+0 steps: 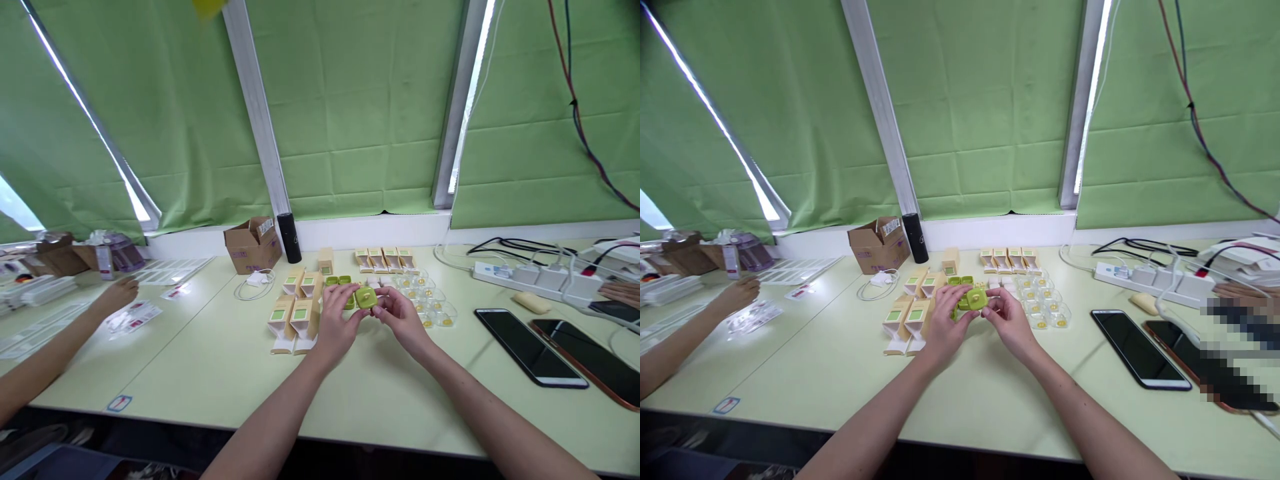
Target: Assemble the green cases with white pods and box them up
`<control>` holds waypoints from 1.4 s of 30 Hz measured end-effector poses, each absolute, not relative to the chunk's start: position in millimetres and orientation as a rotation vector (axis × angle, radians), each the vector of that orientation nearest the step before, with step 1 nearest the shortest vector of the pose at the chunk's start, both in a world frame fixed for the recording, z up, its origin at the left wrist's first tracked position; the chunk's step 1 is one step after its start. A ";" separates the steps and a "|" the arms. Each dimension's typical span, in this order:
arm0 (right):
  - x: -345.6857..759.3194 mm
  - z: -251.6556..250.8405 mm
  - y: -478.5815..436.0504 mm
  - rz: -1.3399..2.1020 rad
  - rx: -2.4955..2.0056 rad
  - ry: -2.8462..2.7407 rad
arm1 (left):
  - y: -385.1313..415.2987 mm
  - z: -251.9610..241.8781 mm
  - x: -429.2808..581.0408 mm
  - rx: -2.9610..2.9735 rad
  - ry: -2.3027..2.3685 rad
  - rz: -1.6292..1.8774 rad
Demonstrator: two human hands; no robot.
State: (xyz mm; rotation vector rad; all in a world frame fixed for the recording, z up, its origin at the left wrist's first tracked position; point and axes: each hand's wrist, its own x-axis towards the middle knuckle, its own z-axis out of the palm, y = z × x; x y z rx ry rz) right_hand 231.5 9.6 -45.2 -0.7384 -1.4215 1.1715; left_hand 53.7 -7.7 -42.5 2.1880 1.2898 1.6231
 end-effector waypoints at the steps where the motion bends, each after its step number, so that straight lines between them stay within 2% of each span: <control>1: 231.6 -46.1 10.0 1.158 -0.737 -1.442 | -6.4 -42.5 53.1 2.157 1.286 1.634; 12: 228.8 -46.7 8.5 0.943 -0.883 -1.528 | 5.3 -43.3 51.0 1.694 1.178 1.659; 18: 227.2 -48.9 6.2 0.831 -0.875 -1.536 | 10.0 -45.7 48.9 1.405 0.934 1.483; 31: 223.9 -57.4 7.1 0.747 -0.802 -1.574 | 2.0 -37.8 55.5 1.117 0.570 1.273; 42: 227.8 -45.5 0.1 0.794 -0.810 -1.593 | 3.2 -40.9 52.6 0.994 0.519 1.253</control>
